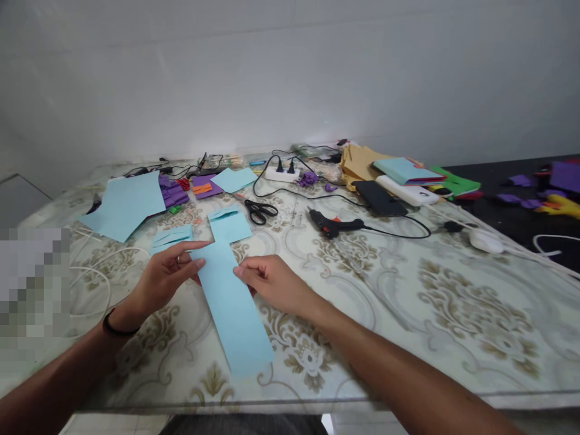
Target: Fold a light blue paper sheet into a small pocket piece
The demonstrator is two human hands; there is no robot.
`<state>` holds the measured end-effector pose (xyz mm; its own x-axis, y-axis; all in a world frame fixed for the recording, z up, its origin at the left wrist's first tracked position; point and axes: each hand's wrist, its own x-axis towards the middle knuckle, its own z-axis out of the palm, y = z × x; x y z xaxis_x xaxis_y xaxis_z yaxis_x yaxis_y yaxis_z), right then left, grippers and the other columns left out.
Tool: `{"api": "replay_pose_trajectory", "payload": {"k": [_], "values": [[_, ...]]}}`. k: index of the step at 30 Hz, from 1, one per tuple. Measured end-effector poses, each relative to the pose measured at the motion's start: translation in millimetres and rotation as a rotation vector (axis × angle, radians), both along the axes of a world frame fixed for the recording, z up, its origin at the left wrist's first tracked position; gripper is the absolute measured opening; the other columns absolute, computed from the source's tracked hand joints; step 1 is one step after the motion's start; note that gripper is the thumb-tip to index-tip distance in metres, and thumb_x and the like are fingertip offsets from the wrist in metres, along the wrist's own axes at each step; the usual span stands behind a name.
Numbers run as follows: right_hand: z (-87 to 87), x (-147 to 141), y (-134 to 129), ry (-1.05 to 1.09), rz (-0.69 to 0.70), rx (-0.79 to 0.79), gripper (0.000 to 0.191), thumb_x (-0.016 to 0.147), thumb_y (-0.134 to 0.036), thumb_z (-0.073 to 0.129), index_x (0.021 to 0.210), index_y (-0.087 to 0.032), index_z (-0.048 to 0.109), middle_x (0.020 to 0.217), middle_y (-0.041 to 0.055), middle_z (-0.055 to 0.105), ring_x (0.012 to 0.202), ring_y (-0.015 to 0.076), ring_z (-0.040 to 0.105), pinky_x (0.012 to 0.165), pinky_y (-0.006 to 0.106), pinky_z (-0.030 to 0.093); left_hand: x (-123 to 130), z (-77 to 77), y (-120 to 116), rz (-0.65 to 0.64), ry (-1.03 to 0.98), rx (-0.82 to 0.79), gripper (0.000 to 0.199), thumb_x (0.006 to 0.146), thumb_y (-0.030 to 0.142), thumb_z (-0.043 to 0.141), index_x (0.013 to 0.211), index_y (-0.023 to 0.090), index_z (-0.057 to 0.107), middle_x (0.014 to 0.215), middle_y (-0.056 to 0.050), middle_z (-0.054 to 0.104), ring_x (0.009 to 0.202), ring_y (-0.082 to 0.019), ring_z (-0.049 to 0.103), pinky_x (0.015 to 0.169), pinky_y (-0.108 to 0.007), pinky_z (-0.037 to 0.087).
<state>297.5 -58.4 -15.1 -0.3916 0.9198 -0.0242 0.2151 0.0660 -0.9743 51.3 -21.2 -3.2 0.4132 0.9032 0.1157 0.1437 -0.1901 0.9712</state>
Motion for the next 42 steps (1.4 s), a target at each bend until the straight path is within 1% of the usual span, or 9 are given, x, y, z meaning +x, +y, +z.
{"api": "replay_pose_trajectory", "payload": {"k": [4, 8, 13, 16, 21, 26, 33, 38, 42], "values": [[-0.2, -0.4, -0.1, 0.02, -0.039, 0.004, 0.043, 0.096, -0.059, 0.058, 0.08, -0.019, 0.061, 0.069, -0.0032, 0.051, 0.062, 0.0133, 0.045, 0.06, 0.026, 0.037, 0.8, -1.1, -1.5, -0.037, -0.005, -0.055, 0.046, 0.091, 0.039, 0.074, 0.13, 0.017, 0.068, 0.064, 0.005, 0.064, 0.063, -0.015, 0.071, 0.066, -0.028, 0.064], [3.1, 0.8, -0.9, -0.038, -0.065, 0.048, 0.042, 0.096, -0.055, 0.058, 0.075, -0.019, 0.06, 0.064, -0.0046, 0.044, 0.058, 0.012, 0.036, 0.055, 0.026, 0.029, 1.5, -0.7, -1.1, -0.046, 0.012, -0.079, 0.048, 0.09, 0.04, 0.075, 0.132, 0.018, 0.066, 0.069, 0.003, 0.071, 0.065, -0.016, 0.073, 0.065, -0.026, 0.063], [5.4, 0.6, -2.2, -0.059, -0.037, 0.049, 0.042, 0.095, -0.056, 0.057, 0.078, -0.018, 0.063, 0.064, -0.0049, 0.041, 0.057, 0.0114, 0.034, 0.053, 0.026, 0.026, 1.2, 0.7, 0.8, -0.066, 0.106, -0.1, 0.032, 0.088, 0.048, 0.075, 0.091, 0.016, 0.073, 0.073, -0.001, 0.075, 0.067, -0.019, 0.074, 0.062, -0.026, 0.061], [5.3, -0.3, -2.7, -0.057, -0.054, 0.017, 0.042, 0.095, -0.057, 0.058, 0.083, -0.018, 0.066, 0.064, -0.0045, 0.045, 0.056, 0.0114, 0.036, 0.051, 0.025, 0.027, 0.0, 0.9, 0.8, -0.105, 0.143, -0.116, 0.032, 0.091, 0.048, 0.071, 0.086, 0.016, 0.072, 0.075, -0.003, 0.075, 0.069, -0.019, 0.074, 0.063, -0.026, 0.059], [6.7, -0.3, -3.4, -0.104, -0.017, 0.064, 0.039, 0.096, -0.051, 0.058, 0.083, -0.016, 0.07, 0.062, -0.0042, 0.045, 0.056, 0.011, 0.036, 0.051, 0.025, 0.027, 0.3, 0.9, -1.8, -0.18, 0.238, -0.058, 0.027, 0.093, 0.042, 0.069, 0.085, 0.016, 0.07, 0.075, -0.001, 0.068, 0.068, -0.014, 0.064, 0.06, -0.023, 0.049], [4.2, -4.6, -6.7, -0.18, 0.072, 0.113, 0.035, 0.096, -0.042, 0.058, 0.077, -0.016, 0.071, 0.056, -0.0054, 0.042, 0.052, 0.01, 0.034, 0.05, 0.024, 0.025, 3.1, -0.4, -6.6, -0.219, 0.421, 0.118, 0.028, 0.094, 0.044, 0.066, 0.088, 0.017, 0.073, 0.06, 0.006, 0.044, 0.056, -0.009, 0.039, 0.051, -0.022, 0.029], [-2.7, -10.0, -12.9, -0.312, 0.169, 0.225, 0.033, 0.1, -0.036, 0.056, 0.079, -0.018, 0.074, 0.056, -0.0042, 0.052, 0.051, 0.0099, 0.039, 0.05, 0.024, 0.026, 6.4, 1.1, -14.7, -0.351, 0.544, 0.2, 0.023, 0.094, 0.041, 0.065, 0.093, 0.021, 0.076, 0.071, 0.001, 0.066, 0.063, -0.013, 0.053, 0.056, -0.022, 0.036], [1.1, -10.9, -14.4, -0.33, 0.212, 0.266, 0.031, 0.1, -0.031, 0.057, 0.078, -0.018, 0.075, 0.052, -0.0053, 0.048, 0.049, 0.0094, 0.042, 0.051, 0.023, 0.029, 7.6, 5.4, -15.5, -0.42, 0.526, 0.159, 0.026, 0.097, 0.04, 0.062, 0.088, 0.018, 0.073, 0.074, 0.0, 0.068, 0.066, -0.013, 0.056, 0.061, -0.022, 0.039], [2.2, -12.3, -15.2, -0.327, 0.253, 0.284, 0.03, 0.1, -0.03, 0.057, 0.082, -0.017, 0.077, 0.059, -0.0023, 0.059, 0.053, 0.0105, 0.048, 0.054, 0.024, 0.032, 7.2, 6.9, -15.7, -0.484, 0.464, 0.146, 0.023, 0.098, 0.032, 0.061, 0.085, 0.017, 0.071, 0.068, 0.002, 0.061, 0.061, -0.011, 0.049, 0.06, -0.022, 0.038]]}}
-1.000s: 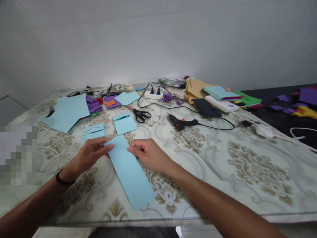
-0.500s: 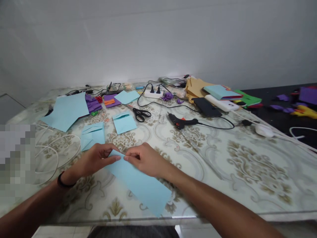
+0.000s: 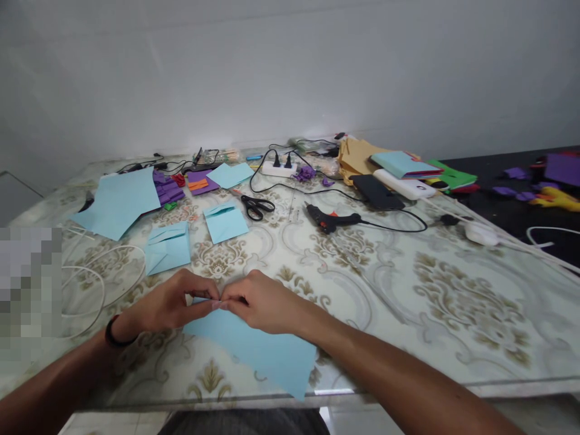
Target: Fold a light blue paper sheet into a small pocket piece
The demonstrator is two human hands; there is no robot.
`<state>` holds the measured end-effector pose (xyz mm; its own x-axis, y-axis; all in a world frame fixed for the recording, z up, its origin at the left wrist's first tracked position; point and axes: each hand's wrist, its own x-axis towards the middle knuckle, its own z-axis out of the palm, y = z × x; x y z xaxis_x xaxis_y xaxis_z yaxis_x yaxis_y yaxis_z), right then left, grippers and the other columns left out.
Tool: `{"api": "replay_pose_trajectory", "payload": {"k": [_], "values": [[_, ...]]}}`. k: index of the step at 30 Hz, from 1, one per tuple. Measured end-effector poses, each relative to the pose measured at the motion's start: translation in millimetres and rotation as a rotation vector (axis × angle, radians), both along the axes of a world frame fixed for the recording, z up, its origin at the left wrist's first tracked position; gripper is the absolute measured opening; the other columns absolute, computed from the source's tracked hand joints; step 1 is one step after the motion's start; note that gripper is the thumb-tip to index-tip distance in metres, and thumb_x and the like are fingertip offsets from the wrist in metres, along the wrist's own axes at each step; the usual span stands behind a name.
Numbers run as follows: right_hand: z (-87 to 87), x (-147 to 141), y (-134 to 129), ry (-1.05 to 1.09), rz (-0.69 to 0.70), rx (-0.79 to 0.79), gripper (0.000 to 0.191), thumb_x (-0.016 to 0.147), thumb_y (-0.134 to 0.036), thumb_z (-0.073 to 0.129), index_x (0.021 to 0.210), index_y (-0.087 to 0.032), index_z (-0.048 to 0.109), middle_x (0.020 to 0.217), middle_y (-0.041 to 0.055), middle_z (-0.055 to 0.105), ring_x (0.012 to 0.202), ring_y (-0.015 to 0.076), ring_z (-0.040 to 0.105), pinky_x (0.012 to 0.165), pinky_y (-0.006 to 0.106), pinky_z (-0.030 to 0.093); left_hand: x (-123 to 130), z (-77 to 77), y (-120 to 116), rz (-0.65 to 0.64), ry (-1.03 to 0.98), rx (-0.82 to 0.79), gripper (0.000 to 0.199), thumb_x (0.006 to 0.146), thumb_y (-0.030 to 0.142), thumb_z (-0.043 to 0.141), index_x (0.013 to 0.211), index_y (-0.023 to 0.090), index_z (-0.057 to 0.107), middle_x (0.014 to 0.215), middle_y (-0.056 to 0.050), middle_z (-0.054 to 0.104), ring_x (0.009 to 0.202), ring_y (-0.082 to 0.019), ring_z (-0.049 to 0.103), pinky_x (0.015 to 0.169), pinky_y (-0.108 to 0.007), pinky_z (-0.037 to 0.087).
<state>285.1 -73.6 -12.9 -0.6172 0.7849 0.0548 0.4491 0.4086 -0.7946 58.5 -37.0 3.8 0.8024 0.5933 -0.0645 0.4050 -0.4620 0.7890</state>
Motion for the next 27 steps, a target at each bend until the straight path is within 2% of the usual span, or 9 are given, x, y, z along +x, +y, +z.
{"api": "replay_pose_trajectory", "payload": {"k": [4, 8, 14, 17, 22, 25, 27], "values": [[-1.1, -1.4, -1.2, -0.027, 0.037, 0.02, 0.027, 0.1, -0.027, 0.056, 0.087, -0.016, 0.078, 0.064, 0.0, 0.065, 0.057, 0.0118, 0.054, 0.058, 0.024, 0.035, -2.8, 0.0, 1.5, -0.074, -0.02, 0.021, 0.023, 0.098, 0.028, 0.059, 0.083, 0.015, 0.072, 0.065, 0.002, 0.057, 0.06, -0.011, 0.046, 0.059, -0.022, 0.037], [-2.3, -0.2, 1.4, -0.018, 0.03, 0.021, 0.027, 0.1, -0.028, 0.057, 0.088, -0.018, 0.078, 0.064, -0.0007, 0.066, 0.057, 0.0117, 0.054, 0.058, 0.024, 0.034, -7.8, -0.1, 7.5, -0.108, -0.009, 0.12, 0.027, 0.101, 0.032, 0.057, 0.089, 0.015, 0.074, 0.068, 0.0, 0.063, 0.059, -0.01, 0.048, 0.06, -0.023, 0.037], [-5.3, 11.1, 15.5, -0.049, -0.046, 0.007, 0.027, 0.099, -0.028, 0.058, 0.084, -0.017, 0.078, 0.061, -0.0022, 0.063, 0.053, 0.0098, 0.049, 0.056, 0.023, 0.033, -15.6, -1.9, 22.2, 0.032, 0.014, 0.231, 0.021, 0.098, 0.023, 0.061, 0.084, 0.016, 0.075, 0.068, 0.001, 0.071, 0.057, -0.009, 0.055, 0.059, -0.019, 0.039], [-5.9, 18.8, 23.0, -0.054, -0.076, -0.001, 0.026, 0.098, -0.029, 0.058, 0.085, -0.016, 0.076, 0.063, -0.0019, 0.062, 0.056, 0.0105, 0.049, 0.055, 0.022, 0.033, -22.7, 0.8, 33.6, 0.096, 0.039, 0.232, 0.02, 0.096, 0.026, 0.064, 0.083, 0.017, 0.076, 0.067, 0.001, 0.072, 0.058, -0.01, 0.058, 0.058, -0.019, 0.04], [-4.8, 31.5, 33.2, -0.075, -0.074, -0.017, 0.026, 0.096, -0.033, 0.058, 0.079, -0.017, 0.071, 0.059, -0.0035, 0.055, 0.055, 0.0117, 0.044, 0.055, 0.024, 0.03, -44.5, 7.8, 56.8, 0.074, 0.085, 0.177, 0.026, 0.097, 0.035, 0.062, 0.085, 0.018, 0.078, 0.076, -0.001, 0.077, 0.069, -0.014, 0.065, 0.066, -0.02, 0.047], [-1.9, 40.3, 38.8, -0.071, -0.087, -0.03, 0.027, 0.095, -0.035, 0.057, 0.077, -0.018, 0.068, 0.06, -0.0029, 0.058, 0.054, 0.0121, 0.048, 0.054, 0.024, 0.032, -58.1, 10.6, 68.3, 0.104, 0.104, 0.18, 0.029, 0.097, 0.038, 0.06, 0.086, 0.019, 0.079, 0.079, -0.001, 0.078, 0.07, -0.014, 0.065, 0.067, -0.02, 0.048], [0.4, 46.6, 42.3, -0.065, -0.105, -0.049, 0.028, 0.096, -0.037, 0.056, 0.079, -0.018, 0.068, 0.06, -0.0018, 0.064, 0.054, 0.0132, 0.055, 0.054, 0.024, 0.037, -65.2, 11.2, 74.2, 0.146, 0.105, 0.185, 0.03, 0.095, 0.04, 0.06, 0.089, 0.019, 0.08, 0.079, -0.001, 0.078, 0.067, -0.014, 0.065, 0.064, -0.02, 0.049]]}}
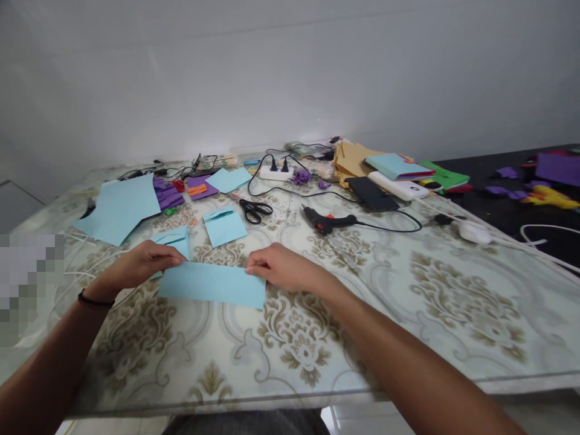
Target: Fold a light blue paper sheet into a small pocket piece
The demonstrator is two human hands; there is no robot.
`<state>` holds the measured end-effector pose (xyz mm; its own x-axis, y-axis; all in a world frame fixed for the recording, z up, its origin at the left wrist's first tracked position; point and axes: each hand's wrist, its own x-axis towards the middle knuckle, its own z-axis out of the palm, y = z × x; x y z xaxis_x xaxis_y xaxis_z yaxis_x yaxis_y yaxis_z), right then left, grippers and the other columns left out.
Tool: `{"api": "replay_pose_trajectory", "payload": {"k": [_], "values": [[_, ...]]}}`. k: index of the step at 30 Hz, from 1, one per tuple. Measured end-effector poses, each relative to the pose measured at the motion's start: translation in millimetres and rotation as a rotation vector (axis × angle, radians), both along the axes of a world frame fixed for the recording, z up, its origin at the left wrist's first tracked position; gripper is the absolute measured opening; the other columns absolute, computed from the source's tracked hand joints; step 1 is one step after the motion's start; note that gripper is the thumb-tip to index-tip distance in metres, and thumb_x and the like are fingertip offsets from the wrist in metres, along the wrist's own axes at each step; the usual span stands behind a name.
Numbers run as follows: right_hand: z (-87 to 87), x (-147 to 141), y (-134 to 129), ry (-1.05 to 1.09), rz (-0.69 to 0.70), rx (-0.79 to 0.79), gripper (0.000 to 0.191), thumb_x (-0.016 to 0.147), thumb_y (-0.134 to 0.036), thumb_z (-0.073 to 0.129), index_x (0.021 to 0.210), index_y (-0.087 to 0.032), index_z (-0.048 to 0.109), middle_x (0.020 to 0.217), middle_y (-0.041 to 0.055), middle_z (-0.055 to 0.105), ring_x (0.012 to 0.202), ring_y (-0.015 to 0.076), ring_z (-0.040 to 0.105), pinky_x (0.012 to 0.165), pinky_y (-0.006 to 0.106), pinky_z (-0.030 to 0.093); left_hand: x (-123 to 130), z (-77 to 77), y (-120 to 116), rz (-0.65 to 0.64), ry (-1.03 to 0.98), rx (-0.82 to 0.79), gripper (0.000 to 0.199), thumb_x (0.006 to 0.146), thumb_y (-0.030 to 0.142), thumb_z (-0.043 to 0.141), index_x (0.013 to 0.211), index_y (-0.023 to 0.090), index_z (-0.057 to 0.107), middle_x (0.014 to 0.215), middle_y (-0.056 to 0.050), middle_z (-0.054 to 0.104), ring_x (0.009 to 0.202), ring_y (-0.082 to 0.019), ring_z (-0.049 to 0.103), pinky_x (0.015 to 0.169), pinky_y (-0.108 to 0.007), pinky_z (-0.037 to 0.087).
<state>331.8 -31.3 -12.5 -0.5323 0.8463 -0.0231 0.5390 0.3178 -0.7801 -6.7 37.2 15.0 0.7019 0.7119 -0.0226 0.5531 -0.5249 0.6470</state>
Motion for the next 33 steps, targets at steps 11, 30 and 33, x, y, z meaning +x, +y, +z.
{"api": "replay_pose_trajectory", "payload": {"k": [11, 30, 33], "values": [[-0.6, 16.4, 13.6, 0.078, -0.315, 0.095, 0.026, 0.095, -0.038, 0.056, 0.081, -0.019, 0.067, 0.08, 0.0063, 0.078, 0.073, 0.0208, 0.074, 0.073, 0.031, 0.054, -6.4, 0.4, 5.6, 0.151, -0.053, -0.012, 0.035, 0.09, 0.048, 0.065, 0.087, 0.017, 0.08, 0.078, -0.005, 0.077, 0.067, -0.016, 0.064, 0.06, -0.022, 0.048], [-3.9, -35.4, -19.2, 0.186, -0.176, 0.123, 0.008, 0.08, -0.012, 0.066, 0.078, -0.02, 0.067, 0.079, -0.0012, 0.073, 0.073, 0.014, 0.063, 0.071, 0.024, 0.049, 51.6, -9.3, -47.6, 0.097, -0.12, -0.022, 0.023, 0.093, 0.034, 0.064, 0.089, 0.019, 0.08, 0.08, -0.001, 0.078, 0.066, -0.013, 0.062, 0.057, -0.021, 0.042], [-2.6, -37.8, -21.3, 0.189, -0.136, 0.119, 0.011, 0.077, -0.009, 0.064, 0.076, -0.02, 0.065, 0.078, -0.0018, 0.071, 0.074, 0.0137, 0.061, 0.072, 0.024, 0.048, 53.7, -9.4, -52.1, 0.056, -0.138, -0.042, 0.019, 0.093, 0.033, 0.065, 0.092, 0.02, 0.079, 0.088, -0.002, 0.081, 0.077, -0.016, 0.07, 0.067, -0.023, 0.05]]}}
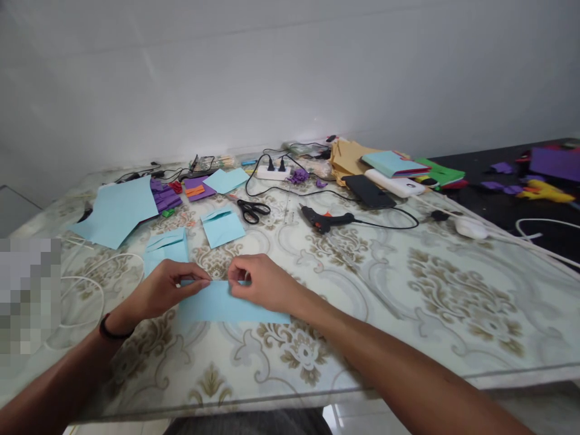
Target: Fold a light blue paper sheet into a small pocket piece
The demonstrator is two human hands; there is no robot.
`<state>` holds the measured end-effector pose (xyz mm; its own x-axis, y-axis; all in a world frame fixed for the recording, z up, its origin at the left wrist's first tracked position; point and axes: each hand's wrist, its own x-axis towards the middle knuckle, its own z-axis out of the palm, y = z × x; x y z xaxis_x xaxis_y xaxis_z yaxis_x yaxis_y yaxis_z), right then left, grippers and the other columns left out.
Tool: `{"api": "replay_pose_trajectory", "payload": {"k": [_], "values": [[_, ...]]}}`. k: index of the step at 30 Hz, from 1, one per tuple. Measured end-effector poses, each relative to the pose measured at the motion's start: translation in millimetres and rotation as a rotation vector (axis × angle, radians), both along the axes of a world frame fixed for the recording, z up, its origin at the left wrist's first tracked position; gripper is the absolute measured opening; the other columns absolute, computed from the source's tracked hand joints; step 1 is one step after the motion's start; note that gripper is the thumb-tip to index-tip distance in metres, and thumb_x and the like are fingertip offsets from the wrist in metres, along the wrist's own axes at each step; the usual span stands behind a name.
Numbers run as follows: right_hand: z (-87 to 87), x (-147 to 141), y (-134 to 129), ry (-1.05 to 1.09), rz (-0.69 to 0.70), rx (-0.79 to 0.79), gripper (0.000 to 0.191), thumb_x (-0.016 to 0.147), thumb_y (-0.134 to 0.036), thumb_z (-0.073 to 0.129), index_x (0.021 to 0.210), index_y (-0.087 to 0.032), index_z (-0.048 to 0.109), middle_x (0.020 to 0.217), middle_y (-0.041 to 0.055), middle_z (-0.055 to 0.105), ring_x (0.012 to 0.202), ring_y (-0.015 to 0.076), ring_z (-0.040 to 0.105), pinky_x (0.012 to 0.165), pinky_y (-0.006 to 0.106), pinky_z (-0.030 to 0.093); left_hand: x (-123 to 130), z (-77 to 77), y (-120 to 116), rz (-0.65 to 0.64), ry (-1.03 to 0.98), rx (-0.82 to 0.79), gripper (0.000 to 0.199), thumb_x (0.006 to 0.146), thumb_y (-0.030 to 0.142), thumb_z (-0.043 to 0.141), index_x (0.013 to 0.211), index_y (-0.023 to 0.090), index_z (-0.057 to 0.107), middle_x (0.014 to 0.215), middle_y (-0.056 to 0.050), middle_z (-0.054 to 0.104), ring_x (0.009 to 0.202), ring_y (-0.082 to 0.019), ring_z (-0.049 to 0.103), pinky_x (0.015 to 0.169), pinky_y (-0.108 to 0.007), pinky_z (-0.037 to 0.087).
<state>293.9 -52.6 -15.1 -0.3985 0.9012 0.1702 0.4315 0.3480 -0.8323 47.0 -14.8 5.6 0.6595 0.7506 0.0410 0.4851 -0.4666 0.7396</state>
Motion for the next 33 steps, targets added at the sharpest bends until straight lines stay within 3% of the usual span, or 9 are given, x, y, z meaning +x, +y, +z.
{"api": "replay_pose_trajectory", "payload": {"k": [6, 17, 25, 29, 33], "values": [[-1.8, 4.2, 4.1, -0.005, 0.042, -0.016, 0.012, 0.074, -0.008, 0.062, 0.075, -0.02, 0.063, 0.077, -0.0013, 0.069, 0.072, 0.0142, 0.06, 0.07, 0.024, 0.047, -3.9, 2.9, 2.7, -0.01, -0.018, 0.031, 0.019, 0.093, 0.031, 0.065, 0.087, 0.018, 0.078, 0.083, -0.003, 0.08, 0.074, -0.017, 0.071, 0.069, -0.024, 0.053], [3.9, 30.0, 20.1, -0.04, 0.003, -0.004, 0.006, 0.074, -0.014, 0.06, 0.074, -0.019, 0.062, 0.075, -0.0014, 0.068, 0.071, 0.0143, 0.06, 0.071, 0.025, 0.047, -42.2, 11.8, 41.1, 0.093, -0.053, 0.022, 0.022, 0.086, 0.037, 0.073, 0.081, 0.016, 0.079, 0.078, -0.005, 0.078, 0.073, -0.017, 0.069, 0.068, -0.024, 0.052], [14.9, 48.8, 25.3, -0.136, -0.066, 0.016, 0.004, 0.077, -0.018, 0.059, 0.074, -0.02, 0.061, 0.074, -0.0007, 0.067, 0.07, 0.0154, 0.06, 0.069, 0.026, 0.046, -44.0, 9.9, 43.6, 0.1, -0.043, -0.102, 0.029, 0.087, 0.042, 0.07, 0.078, 0.015, 0.072, 0.055, 0.004, 0.056, 0.05, -0.009, 0.046, 0.048, -0.02, 0.034], [12.6, 47.3, 24.4, -0.193, -0.09, 0.046, 0.006, 0.078, -0.016, 0.059, 0.075, -0.02, 0.061, 0.074, -0.0003, 0.068, 0.071, 0.0169, 0.062, 0.069, 0.027, 0.046, -39.1, 8.2, 41.0, 0.072, -0.006, -0.081, 0.028, 0.09, 0.042, 0.067, 0.08, 0.016, 0.07, 0.062, 0.002, 0.063, 0.056, -0.011, 0.053, 0.053, -0.02, 0.041], [2.7, 32.2, 19.2, -0.216, -0.106, 0.132, 0.01, 0.088, -0.024, 0.062, 0.095, -0.019, 0.067, 0.1, 0.0074, 0.072, 0.094, 0.0232, 0.066, 0.086, 0.035, 0.047, -27.9, 6.2, 33.3, 0.047, 0.027, -0.011, 0.028, 0.092, 0.042, 0.064, 0.083, 0.017, 0.071, 0.076, -0.003, 0.073, 0.069, -0.016, 0.064, 0.064, -0.024, 0.051]]}}
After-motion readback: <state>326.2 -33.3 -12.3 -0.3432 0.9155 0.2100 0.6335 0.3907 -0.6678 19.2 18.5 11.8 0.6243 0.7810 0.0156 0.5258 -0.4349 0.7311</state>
